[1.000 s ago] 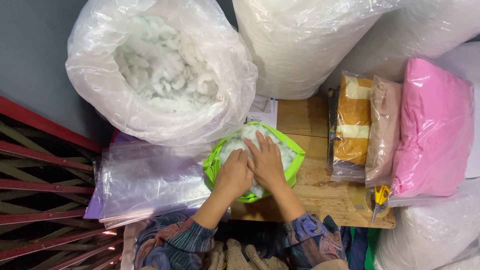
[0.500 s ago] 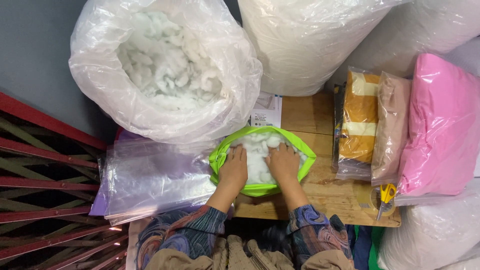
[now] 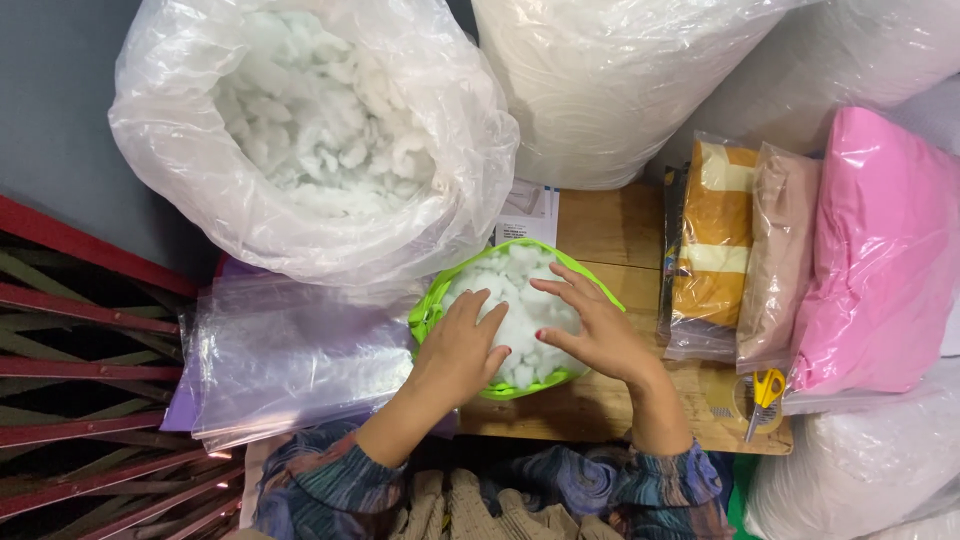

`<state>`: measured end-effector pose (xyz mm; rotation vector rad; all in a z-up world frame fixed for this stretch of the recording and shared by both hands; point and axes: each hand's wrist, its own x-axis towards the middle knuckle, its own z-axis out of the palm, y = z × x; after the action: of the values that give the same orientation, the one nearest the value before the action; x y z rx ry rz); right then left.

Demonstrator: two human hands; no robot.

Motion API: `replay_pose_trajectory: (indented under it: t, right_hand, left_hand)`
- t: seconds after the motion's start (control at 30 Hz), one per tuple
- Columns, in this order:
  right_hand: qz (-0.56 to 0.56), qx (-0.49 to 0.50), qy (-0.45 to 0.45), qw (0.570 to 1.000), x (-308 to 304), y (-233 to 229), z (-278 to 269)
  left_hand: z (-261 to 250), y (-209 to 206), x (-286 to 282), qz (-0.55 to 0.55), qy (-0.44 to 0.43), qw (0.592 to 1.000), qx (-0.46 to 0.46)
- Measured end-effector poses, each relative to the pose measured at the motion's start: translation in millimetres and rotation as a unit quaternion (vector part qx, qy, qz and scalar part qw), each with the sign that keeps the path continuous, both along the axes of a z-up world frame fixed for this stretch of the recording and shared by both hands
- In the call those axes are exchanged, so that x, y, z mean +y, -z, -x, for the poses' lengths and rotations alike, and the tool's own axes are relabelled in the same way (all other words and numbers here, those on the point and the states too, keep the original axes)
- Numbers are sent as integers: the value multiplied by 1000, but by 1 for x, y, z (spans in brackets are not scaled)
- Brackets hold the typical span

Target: Stuffing a green pillowcase with white fiberfill material from a large plastic bag.

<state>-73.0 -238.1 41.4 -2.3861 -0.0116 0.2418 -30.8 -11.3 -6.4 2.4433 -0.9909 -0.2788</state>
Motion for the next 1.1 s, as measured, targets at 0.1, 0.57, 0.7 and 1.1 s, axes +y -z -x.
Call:
replay_pose_trajectory:
  t: [0.1, 0.57, 0.7, 1.1]
  right_hand:
    - [69, -55, -57, 994, 6, 1, -3]
    - [279, 25, -94, 955, 9, 134, -43]
    - [196, 9, -56, 979, 12, 78, -39]
    - [151, 50, 13, 987, 50, 30, -24]
  left_hand:
    - [4, 2, -5, -14, 38, 999, -9]
    - [-29, 68, -45, -220, 26, 975, -15]
    - [-41, 47, -36, -114, 38, 991, 55]
    - [-51, 44, 13, -23, -209, 974, 84]
